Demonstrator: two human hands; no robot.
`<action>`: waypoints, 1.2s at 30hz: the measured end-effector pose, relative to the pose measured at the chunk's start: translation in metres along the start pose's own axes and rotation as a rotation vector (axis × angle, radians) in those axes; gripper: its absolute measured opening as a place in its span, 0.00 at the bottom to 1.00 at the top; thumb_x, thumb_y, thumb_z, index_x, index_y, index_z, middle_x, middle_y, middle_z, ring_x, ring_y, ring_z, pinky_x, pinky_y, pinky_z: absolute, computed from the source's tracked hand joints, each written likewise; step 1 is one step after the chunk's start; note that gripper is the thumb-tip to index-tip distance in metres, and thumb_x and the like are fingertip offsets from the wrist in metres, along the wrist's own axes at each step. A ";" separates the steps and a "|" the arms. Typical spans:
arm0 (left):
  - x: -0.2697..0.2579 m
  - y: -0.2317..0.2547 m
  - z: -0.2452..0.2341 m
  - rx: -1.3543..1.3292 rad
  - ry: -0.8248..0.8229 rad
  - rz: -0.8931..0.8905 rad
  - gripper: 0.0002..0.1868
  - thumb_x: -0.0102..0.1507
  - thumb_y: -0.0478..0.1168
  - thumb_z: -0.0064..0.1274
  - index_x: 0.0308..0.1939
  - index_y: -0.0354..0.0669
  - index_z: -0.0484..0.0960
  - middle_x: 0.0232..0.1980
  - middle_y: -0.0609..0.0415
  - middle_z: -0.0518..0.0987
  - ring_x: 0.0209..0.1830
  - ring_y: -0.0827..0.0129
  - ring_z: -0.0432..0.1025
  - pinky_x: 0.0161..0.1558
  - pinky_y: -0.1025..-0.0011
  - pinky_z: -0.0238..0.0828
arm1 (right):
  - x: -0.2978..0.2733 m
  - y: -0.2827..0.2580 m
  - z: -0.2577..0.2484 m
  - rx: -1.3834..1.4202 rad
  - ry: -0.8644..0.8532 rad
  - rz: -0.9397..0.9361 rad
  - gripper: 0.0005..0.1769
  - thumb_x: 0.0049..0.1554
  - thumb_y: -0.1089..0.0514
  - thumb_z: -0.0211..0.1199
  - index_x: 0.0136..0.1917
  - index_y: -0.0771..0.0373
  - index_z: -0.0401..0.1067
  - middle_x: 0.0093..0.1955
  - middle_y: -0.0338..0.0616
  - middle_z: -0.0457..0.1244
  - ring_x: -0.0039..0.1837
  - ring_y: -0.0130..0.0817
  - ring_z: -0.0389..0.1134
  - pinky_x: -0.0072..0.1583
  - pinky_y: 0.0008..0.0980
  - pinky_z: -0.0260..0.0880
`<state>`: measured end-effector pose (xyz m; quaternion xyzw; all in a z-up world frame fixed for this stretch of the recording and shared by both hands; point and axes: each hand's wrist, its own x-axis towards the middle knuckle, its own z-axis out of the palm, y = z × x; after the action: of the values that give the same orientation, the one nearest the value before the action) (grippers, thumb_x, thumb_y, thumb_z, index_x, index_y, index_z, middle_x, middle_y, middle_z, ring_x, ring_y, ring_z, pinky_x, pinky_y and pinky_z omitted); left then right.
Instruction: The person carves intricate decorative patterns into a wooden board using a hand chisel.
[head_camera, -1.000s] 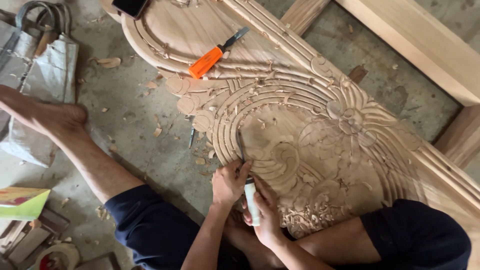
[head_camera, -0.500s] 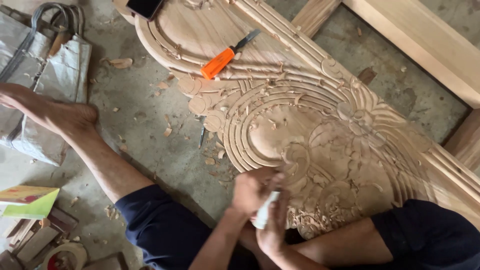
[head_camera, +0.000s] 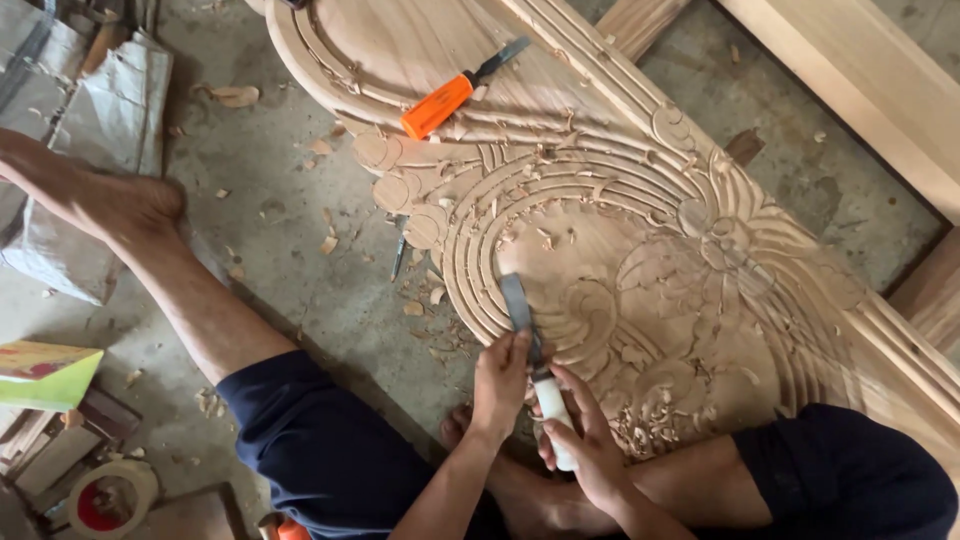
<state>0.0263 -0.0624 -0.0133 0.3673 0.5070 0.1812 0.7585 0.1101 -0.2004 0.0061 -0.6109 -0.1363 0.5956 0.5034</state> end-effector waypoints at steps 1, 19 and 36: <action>0.001 0.001 0.002 -0.009 0.001 -0.004 0.15 0.73 0.43 0.45 0.43 0.36 0.82 0.32 0.57 0.85 0.24 0.77 0.72 0.25 0.74 0.67 | 0.000 -0.005 0.004 -0.008 0.000 0.006 0.44 0.55 0.63 0.60 0.81 0.50 0.48 0.56 0.50 0.66 0.38 0.33 0.67 0.37 0.32 0.71; 0.020 -0.006 -0.003 -0.102 0.115 0.032 0.17 0.71 0.42 0.47 0.33 0.35 0.82 0.23 0.60 0.76 0.20 0.78 0.64 0.23 0.74 0.62 | 0.000 -0.026 0.034 0.587 -0.007 0.148 0.41 0.61 0.58 0.55 0.83 0.41 0.46 0.47 0.43 0.62 0.32 0.23 0.60 0.31 0.21 0.60; 0.033 0.018 -0.001 -0.009 0.162 0.071 0.17 0.71 0.44 0.48 0.35 0.35 0.83 0.25 0.57 0.78 0.21 0.79 0.67 0.24 0.76 0.67 | 0.016 -0.048 0.041 0.703 -0.075 0.092 0.40 0.62 0.59 0.55 0.84 0.43 0.47 0.47 0.46 0.61 0.33 0.25 0.61 0.32 0.22 0.60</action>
<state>0.0411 -0.0291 -0.0209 0.3658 0.5526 0.2392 0.7097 0.0996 -0.1480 0.0427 -0.3835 0.0861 0.6502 0.6501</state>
